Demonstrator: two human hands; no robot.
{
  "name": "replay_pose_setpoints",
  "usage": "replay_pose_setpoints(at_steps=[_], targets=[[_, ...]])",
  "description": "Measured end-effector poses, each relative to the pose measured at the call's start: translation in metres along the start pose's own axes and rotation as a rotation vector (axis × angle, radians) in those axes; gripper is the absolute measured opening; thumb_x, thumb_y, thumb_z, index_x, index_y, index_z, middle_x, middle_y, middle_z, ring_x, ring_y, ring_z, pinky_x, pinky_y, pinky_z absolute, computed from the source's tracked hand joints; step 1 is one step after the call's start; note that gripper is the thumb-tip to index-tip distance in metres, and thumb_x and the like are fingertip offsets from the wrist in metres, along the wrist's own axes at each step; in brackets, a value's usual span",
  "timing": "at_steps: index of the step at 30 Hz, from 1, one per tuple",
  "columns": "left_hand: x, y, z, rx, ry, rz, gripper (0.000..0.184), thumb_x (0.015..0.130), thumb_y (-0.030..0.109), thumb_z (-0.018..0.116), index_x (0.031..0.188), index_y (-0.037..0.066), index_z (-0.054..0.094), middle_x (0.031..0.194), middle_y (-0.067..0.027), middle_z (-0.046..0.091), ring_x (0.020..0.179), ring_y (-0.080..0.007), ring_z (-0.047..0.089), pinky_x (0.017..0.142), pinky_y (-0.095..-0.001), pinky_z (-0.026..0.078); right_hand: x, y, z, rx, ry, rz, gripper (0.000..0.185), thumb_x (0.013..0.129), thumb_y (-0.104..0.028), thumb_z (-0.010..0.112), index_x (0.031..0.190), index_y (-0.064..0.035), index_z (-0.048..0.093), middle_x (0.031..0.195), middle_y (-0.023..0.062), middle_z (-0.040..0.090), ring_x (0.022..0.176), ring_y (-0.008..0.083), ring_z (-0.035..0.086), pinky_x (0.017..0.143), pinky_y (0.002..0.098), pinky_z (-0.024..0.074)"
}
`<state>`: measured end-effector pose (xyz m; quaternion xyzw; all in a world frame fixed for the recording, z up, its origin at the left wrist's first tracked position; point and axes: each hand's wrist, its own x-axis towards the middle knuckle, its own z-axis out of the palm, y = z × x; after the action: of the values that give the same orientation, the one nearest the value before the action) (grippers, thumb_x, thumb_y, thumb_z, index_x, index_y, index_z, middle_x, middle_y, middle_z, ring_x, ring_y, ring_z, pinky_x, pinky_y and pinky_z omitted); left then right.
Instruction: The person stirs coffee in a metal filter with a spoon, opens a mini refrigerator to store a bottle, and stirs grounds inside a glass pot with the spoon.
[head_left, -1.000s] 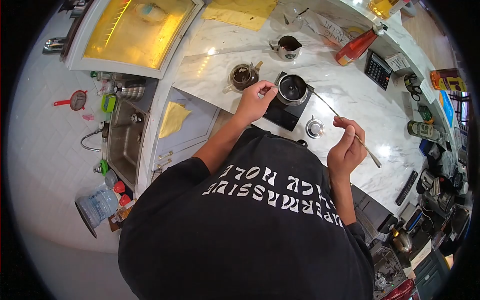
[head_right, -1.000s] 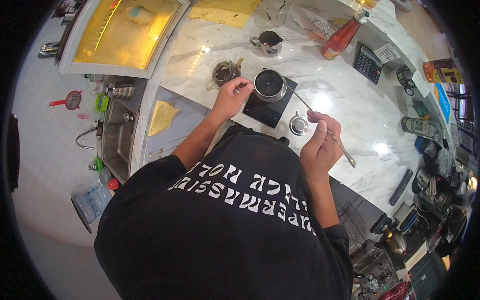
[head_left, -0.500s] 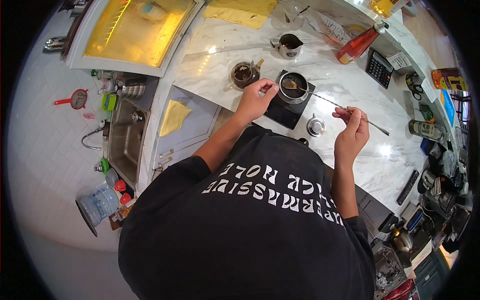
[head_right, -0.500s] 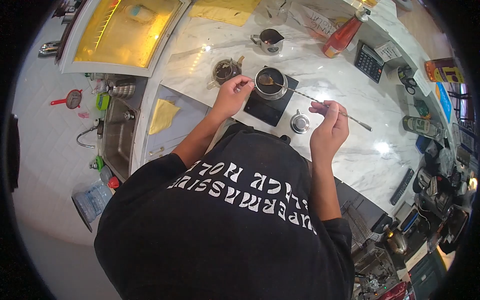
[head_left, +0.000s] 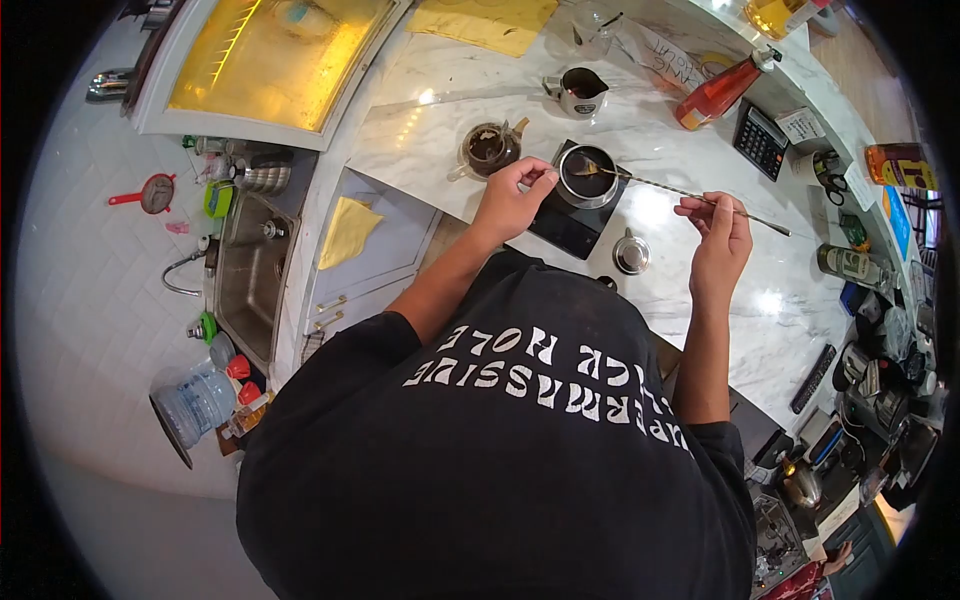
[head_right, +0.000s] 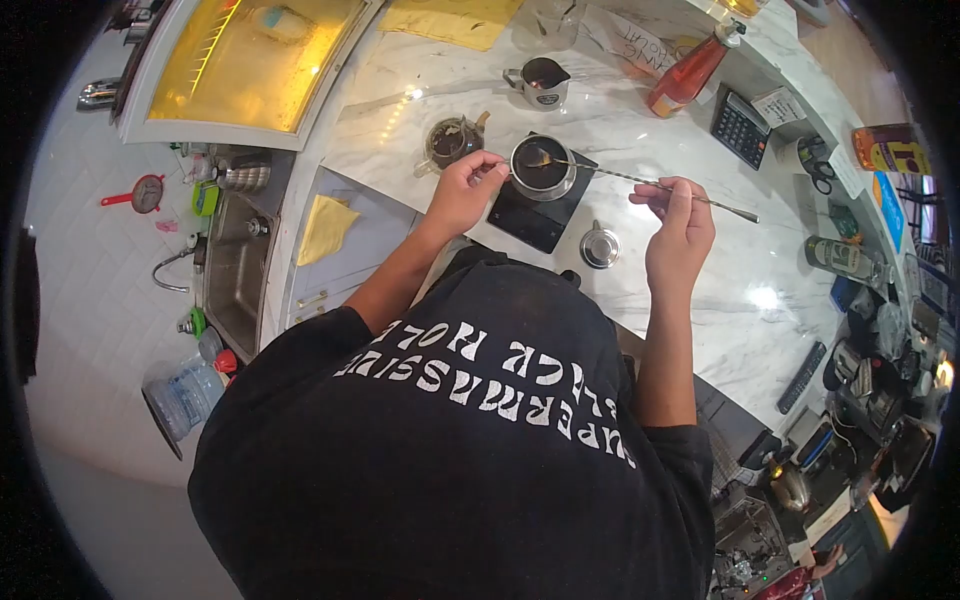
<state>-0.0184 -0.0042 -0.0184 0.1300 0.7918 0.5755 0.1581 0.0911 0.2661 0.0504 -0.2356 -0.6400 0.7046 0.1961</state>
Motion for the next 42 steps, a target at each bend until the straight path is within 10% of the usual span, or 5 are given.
replay_pose_setpoints(at_steps=[42], targets=[[-0.003, 0.002, 0.002, -0.040, 0.001, -0.053, 0.021, 0.102, 0.021, 0.066, 0.111, 0.002, 0.070, 0.095, 0.0002, 0.072, 0.086, -0.0060, 0.060, 0.078, -0.0239, 0.047, -0.041, -0.033, 0.017, -0.474, -0.249, -0.452, 0.016, 0.103, -0.002, 0.055, 0.105, 0.0001, 0.071, 0.099, 0.0133, 0.073, 0.088, 0.0262, 0.072, 0.079, 0.0350, 0.0548]])
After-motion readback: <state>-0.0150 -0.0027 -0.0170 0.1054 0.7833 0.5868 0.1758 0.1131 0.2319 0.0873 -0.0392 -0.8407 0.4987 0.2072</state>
